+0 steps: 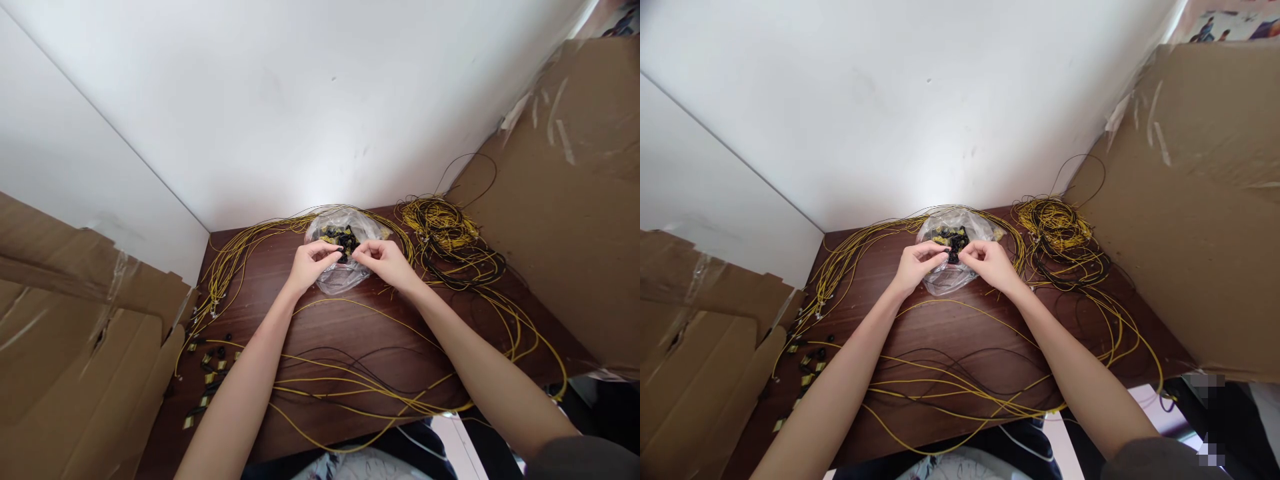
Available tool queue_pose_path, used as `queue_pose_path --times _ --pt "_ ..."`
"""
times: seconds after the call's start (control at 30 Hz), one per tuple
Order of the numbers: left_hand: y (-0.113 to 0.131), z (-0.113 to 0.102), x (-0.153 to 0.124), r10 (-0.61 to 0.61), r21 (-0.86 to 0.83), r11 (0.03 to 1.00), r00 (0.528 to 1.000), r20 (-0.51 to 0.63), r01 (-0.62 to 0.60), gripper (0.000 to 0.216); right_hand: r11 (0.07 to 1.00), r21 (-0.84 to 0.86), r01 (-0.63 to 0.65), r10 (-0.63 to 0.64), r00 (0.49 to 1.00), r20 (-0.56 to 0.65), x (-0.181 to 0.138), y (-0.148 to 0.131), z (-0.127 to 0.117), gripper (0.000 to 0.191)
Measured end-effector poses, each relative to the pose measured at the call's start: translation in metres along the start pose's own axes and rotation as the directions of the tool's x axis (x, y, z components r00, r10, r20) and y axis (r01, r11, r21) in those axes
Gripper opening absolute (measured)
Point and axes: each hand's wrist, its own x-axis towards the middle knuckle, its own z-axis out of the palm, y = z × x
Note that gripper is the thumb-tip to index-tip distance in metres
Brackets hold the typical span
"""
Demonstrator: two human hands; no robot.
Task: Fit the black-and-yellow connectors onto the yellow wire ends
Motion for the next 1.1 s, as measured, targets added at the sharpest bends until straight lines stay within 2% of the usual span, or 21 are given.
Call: queue_pose_path --times 0.27,0.53,1.1 --pt "-0.0031 -0.0013 0.0007 0.023 0.058 0.998 0.999 0.04 -0.025 0.023 0.999 -0.022 0.034 -0.036 0.993 -0.113 0.0001 0.0004 -0.0008 0.025" --pt "-0.0034 -0.001 0.0008 0.032 0.056 0.998 0.999 0.038 -0.035 0.023 0.99 -0.133 0.047 -0.059 0.994 -0.089 -0.0013 -0.0009 -0.0014 0.024" --pt "0.0009 -0.0003 0.0001 0.047 0.129 0.99 0.996 0.073 -0.056 0.022 0.981 -0.176 0.077 -0.085 0.996 -0.039 -0.0051 -0.0023 0.0072 0.024"
